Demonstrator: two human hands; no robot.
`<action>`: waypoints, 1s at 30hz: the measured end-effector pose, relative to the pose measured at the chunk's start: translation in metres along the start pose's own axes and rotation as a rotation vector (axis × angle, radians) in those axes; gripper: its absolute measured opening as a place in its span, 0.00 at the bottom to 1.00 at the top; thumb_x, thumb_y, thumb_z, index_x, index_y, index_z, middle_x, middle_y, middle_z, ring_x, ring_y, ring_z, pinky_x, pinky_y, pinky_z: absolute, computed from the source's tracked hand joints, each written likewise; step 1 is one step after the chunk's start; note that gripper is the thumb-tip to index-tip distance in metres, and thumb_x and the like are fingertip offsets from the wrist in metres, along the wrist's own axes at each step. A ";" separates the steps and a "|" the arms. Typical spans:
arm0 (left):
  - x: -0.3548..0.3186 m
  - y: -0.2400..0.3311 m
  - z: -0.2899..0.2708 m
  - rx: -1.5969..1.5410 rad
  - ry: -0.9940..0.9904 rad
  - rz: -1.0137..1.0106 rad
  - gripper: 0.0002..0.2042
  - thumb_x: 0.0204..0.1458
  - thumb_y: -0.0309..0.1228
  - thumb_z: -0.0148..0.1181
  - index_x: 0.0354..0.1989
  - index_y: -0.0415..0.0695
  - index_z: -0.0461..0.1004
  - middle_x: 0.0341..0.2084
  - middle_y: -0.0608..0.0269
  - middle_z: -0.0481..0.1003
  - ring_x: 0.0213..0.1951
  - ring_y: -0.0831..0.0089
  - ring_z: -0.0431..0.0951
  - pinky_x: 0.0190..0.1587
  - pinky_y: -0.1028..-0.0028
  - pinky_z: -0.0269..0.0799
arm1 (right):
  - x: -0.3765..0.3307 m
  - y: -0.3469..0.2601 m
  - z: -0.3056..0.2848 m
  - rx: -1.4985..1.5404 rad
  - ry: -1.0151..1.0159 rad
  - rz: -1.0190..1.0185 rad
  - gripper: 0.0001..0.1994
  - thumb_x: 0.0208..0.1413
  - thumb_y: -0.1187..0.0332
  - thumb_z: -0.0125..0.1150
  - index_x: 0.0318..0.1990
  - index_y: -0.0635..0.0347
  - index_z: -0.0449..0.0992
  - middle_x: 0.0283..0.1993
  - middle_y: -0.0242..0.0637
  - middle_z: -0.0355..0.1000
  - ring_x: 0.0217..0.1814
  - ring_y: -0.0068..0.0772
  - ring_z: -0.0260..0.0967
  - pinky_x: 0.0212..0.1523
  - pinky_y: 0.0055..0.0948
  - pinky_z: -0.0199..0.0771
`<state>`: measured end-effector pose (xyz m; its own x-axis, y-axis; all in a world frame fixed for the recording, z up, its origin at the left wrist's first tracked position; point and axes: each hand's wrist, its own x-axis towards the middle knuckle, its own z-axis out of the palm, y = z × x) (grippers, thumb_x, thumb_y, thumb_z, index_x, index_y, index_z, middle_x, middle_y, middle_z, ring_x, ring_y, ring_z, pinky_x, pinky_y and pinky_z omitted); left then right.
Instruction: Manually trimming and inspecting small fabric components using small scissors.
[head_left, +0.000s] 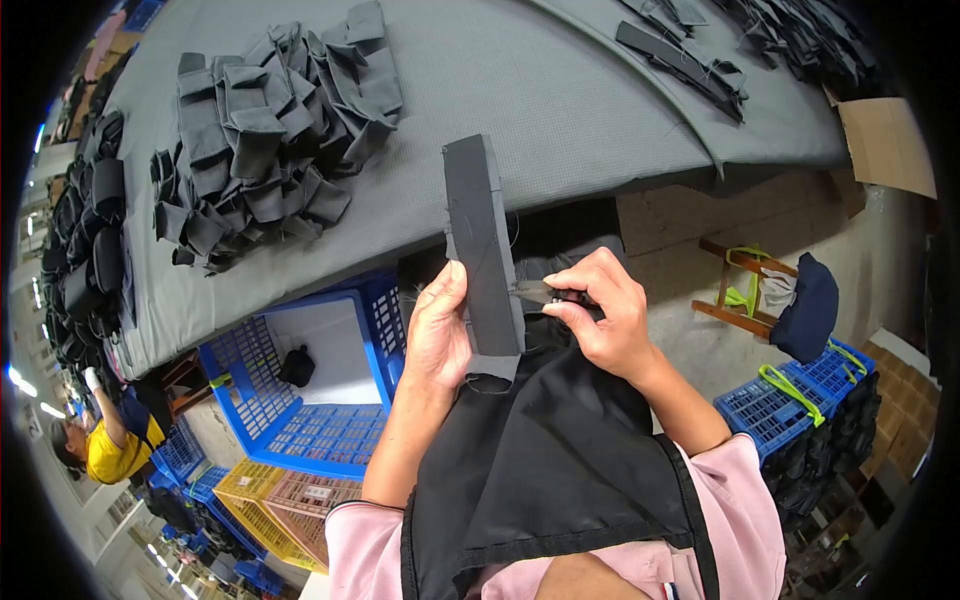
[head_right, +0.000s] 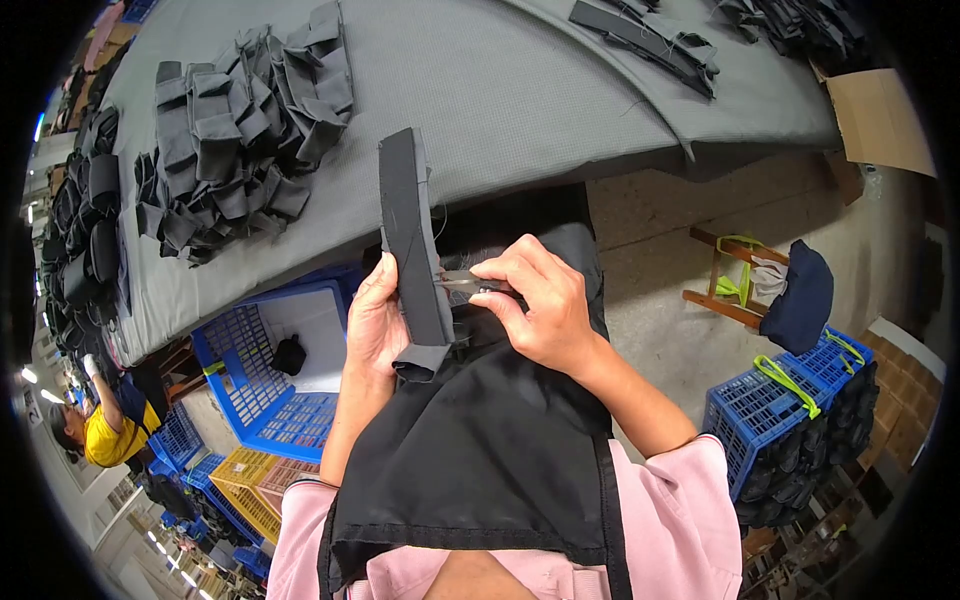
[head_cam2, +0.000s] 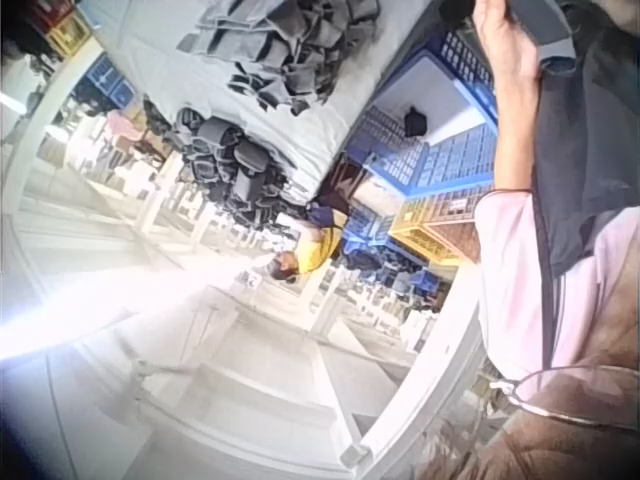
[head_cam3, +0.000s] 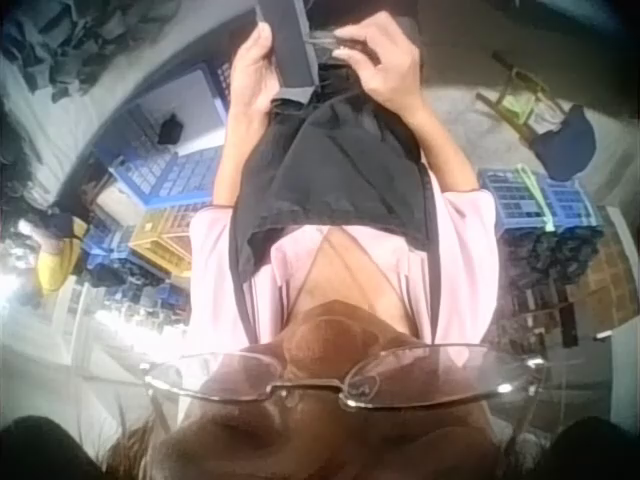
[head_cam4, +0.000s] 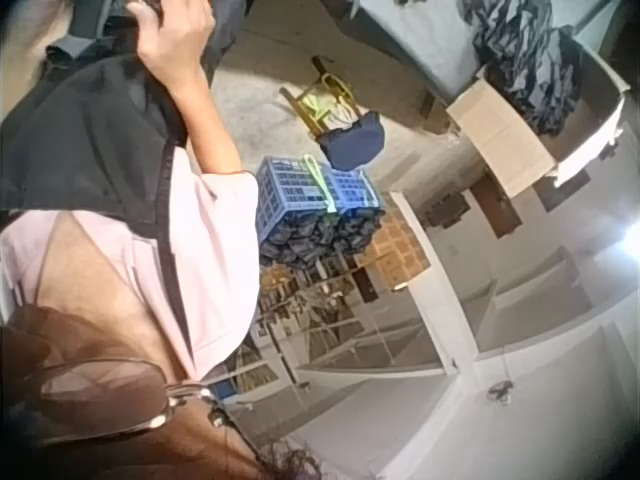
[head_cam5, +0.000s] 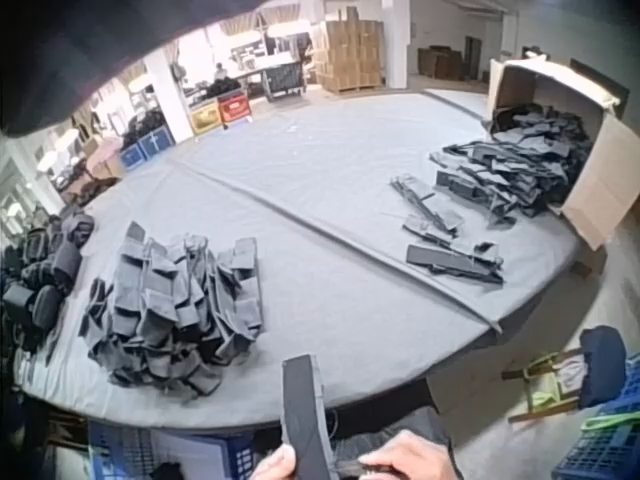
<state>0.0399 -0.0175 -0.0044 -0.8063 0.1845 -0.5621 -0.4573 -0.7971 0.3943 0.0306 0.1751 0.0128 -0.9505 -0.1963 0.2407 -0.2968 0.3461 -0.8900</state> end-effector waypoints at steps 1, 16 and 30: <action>0.000 0.000 0.000 -0.001 0.000 0.000 0.15 0.61 0.35 0.45 0.49 0.36 0.67 0.38 0.54 0.75 0.38 0.66 0.78 0.40 0.66 0.78 | 0.000 0.000 0.000 -0.051 0.011 -0.048 0.12 0.37 0.78 0.67 0.33 0.62 0.76 0.27 0.35 0.67 0.24 0.26 0.65 0.23 0.22 0.65; -0.006 0.004 0.005 0.062 -0.100 0.019 0.13 0.59 0.33 0.51 0.48 0.38 0.68 0.41 0.62 0.74 0.43 0.75 0.75 0.46 0.73 0.74 | 0.005 -0.009 -0.006 -0.131 -0.051 0.020 0.10 0.38 0.77 0.67 0.31 0.63 0.74 0.25 0.37 0.66 0.23 0.35 0.66 0.23 0.28 0.66; -0.012 -0.001 0.000 -0.084 -0.108 -0.131 0.17 0.59 0.35 0.47 0.52 0.37 0.62 0.43 0.47 0.72 0.41 0.55 0.77 0.43 0.54 0.76 | 0.025 -0.005 0.003 -0.060 0.002 0.102 0.08 0.42 0.80 0.63 0.33 0.65 0.73 0.28 0.34 0.64 0.25 0.23 0.62 0.26 0.22 0.64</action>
<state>0.0500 -0.0187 0.0025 -0.7797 0.3471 -0.5211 -0.5316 -0.8067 0.2581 0.0089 0.1656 0.0219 -0.9762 -0.1558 0.1506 -0.2034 0.4182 -0.8853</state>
